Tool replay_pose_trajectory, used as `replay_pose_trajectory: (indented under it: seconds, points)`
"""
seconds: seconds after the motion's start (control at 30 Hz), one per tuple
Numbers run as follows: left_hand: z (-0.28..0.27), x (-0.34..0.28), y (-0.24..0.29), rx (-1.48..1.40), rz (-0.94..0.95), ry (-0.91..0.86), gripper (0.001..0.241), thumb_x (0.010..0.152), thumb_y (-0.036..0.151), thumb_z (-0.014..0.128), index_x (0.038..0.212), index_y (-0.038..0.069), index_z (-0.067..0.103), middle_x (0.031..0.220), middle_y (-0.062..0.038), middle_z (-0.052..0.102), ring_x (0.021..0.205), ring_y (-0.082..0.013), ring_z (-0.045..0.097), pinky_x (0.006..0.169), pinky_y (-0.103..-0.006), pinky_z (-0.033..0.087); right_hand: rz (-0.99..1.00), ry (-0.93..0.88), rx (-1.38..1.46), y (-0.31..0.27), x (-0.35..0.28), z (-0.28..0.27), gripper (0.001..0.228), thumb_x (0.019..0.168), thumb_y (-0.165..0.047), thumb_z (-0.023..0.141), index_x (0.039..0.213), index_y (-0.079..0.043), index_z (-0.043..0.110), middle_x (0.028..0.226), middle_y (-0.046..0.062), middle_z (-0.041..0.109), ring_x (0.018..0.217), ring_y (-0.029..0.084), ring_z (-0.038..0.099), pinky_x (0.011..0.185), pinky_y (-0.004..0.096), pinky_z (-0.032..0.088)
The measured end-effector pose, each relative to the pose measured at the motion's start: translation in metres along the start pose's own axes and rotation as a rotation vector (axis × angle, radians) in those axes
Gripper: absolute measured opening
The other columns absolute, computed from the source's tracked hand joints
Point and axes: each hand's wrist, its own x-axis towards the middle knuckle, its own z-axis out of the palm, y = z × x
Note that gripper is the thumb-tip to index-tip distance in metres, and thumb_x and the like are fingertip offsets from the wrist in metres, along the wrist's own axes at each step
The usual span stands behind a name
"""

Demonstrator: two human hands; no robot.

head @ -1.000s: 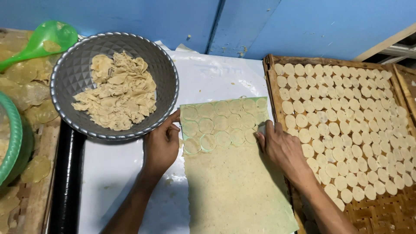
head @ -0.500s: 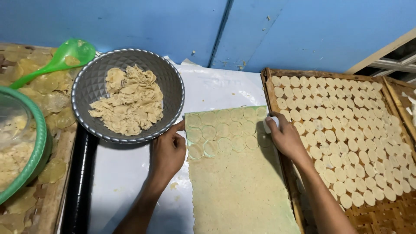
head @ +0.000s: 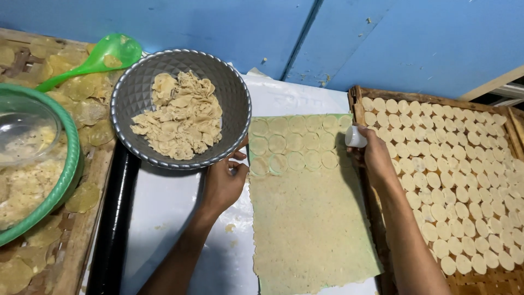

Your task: Cutting small circular shapes from a sheet of dough using a round cutter.

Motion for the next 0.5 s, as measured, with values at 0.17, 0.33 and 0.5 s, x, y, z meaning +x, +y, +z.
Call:
replay_pose_trajectory:
  seconds: [0.17, 0.33, 0.5]
  points:
    - [-0.005, 0.001, -0.004, -0.034, 0.039, -0.052, 0.047, 0.082, -0.001, 0.060, 0.128, -0.004, 0.066, 0.097, -0.017, 0.073, 0.080, -0.0243, 0.076, 0.069, -0.0323, 0.060, -0.376, -0.163, -0.708, -0.001, -0.087, 0.057, 0.054, 0.097, -0.031, 0.058, 0.143, -0.005, 0.046, 0.116, 0.037, 0.060, 0.108, 0.058, 0.059, 0.092, 0.068, 0.046]
    - [-0.001, 0.005, -0.024, -0.049, 0.053, -0.052, 0.035, 0.089, 0.002, 0.059, 0.122, -0.002, 0.070, 0.085, -0.012, 0.074, 0.074, -0.0185, 0.072, 0.066, -0.0293, 0.057, -0.626, -0.500, -1.098, 0.006, -0.124, 0.092, 0.046, 0.097, -0.044, 0.056, 0.132, -0.015, 0.055, 0.097, 0.011, 0.066, 0.090, 0.035, 0.072, 0.070, 0.049, 0.061]
    - [-0.014, -0.001, 0.033, -0.012, 0.051, -0.058, 0.024, 0.090, 0.005, 0.060, 0.109, 0.001, 0.074, 0.077, -0.011, 0.074, 0.069, -0.0188, 0.071, 0.067, -0.0321, 0.057, -0.703, -0.487, -1.249, 0.011, -0.123, 0.107, 0.052, 0.101, -0.053, 0.048, 0.133, -0.013, 0.051, 0.098, 0.006, 0.054, 0.094, 0.029, 0.066, 0.067, 0.047, 0.062]
